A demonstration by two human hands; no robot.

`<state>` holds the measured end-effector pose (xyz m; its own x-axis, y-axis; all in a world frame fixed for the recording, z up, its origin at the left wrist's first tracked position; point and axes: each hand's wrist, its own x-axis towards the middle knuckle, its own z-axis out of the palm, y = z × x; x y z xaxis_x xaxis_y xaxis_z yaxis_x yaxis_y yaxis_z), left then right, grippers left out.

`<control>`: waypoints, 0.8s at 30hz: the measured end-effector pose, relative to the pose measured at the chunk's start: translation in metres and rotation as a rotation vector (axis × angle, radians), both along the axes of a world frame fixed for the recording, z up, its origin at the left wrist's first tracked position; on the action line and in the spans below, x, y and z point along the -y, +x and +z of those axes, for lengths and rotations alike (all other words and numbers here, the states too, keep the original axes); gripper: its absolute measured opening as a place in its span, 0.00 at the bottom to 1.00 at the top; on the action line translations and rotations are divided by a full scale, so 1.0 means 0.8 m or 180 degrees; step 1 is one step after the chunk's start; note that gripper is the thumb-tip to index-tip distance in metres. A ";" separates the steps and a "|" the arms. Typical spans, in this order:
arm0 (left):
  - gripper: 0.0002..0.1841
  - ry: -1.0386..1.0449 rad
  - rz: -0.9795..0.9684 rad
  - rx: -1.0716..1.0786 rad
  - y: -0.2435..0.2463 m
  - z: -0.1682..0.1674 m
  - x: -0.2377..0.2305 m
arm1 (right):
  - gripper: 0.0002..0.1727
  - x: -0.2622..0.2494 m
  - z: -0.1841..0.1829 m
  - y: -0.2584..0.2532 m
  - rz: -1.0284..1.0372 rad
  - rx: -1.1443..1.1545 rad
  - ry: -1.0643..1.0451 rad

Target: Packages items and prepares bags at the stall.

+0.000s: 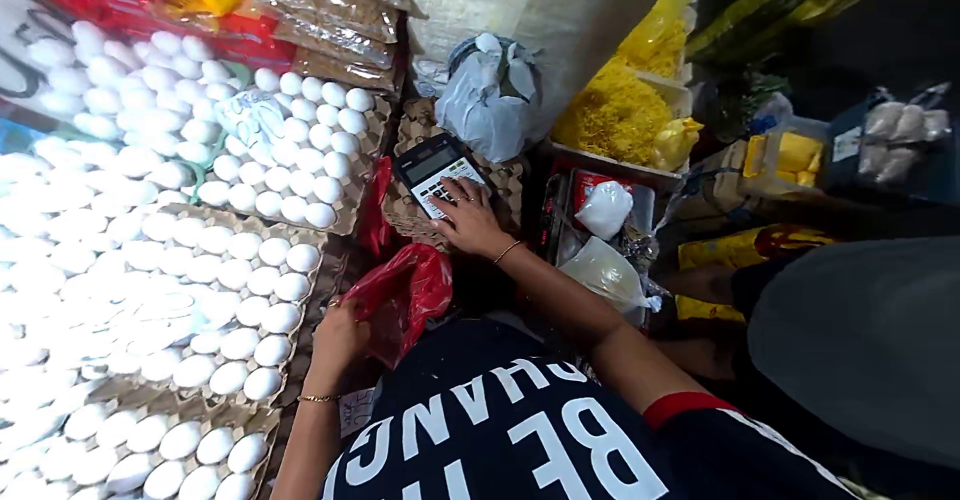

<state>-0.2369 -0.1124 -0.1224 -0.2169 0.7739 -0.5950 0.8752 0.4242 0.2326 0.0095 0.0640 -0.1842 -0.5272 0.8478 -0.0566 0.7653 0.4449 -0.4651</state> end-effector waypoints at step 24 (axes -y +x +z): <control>0.28 0.0488 0.0052 0.1857 0.068 -0.020 -0.115 | 0.34 -0.005 -0.020 0.188 -0.2687 0.0147 -0.0277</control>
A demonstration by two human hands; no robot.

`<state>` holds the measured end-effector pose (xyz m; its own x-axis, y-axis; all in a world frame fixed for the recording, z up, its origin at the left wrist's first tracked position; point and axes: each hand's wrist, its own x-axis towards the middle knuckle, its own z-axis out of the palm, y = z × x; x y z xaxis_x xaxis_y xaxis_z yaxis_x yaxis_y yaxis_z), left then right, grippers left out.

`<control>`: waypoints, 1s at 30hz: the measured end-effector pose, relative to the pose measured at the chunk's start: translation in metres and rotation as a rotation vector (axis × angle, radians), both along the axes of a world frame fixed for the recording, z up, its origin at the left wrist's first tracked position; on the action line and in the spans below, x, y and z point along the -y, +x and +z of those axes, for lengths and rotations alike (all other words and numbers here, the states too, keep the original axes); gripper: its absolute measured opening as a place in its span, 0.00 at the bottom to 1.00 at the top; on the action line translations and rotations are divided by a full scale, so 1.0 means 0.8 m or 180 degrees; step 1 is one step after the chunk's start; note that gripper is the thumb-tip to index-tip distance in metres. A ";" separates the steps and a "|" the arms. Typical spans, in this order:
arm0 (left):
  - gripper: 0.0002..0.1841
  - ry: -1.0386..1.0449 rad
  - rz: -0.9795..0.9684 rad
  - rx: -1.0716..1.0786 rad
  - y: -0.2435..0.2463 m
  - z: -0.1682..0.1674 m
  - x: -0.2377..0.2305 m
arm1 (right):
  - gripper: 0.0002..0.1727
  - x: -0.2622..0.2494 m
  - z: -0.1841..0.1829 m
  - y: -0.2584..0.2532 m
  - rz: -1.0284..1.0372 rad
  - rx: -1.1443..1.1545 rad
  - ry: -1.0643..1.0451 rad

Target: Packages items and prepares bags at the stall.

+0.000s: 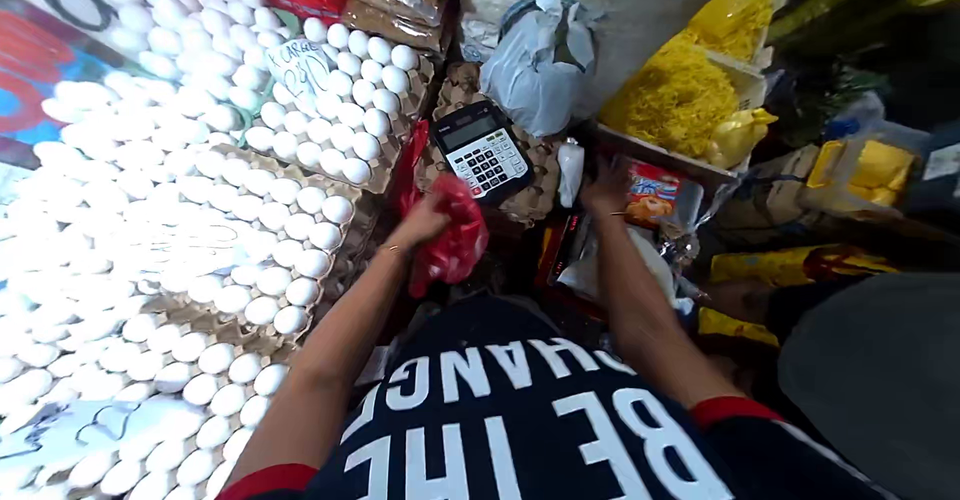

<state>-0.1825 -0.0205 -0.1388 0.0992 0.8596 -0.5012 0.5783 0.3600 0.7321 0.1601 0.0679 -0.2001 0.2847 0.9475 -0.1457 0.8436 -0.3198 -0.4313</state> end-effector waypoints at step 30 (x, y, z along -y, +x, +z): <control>0.21 -0.1633 0.0507 -0.0469 -0.084 -0.189 0.117 | 0.23 0.201 -0.146 -0.106 0.0580 -0.2066 -0.2559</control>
<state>-0.2496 -0.1142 -0.2901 -0.1148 0.5003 -0.8582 0.5705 0.7405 0.3553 0.0752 -0.0931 -0.3172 -0.2107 0.5246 -0.8249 0.5905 -0.6041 -0.5351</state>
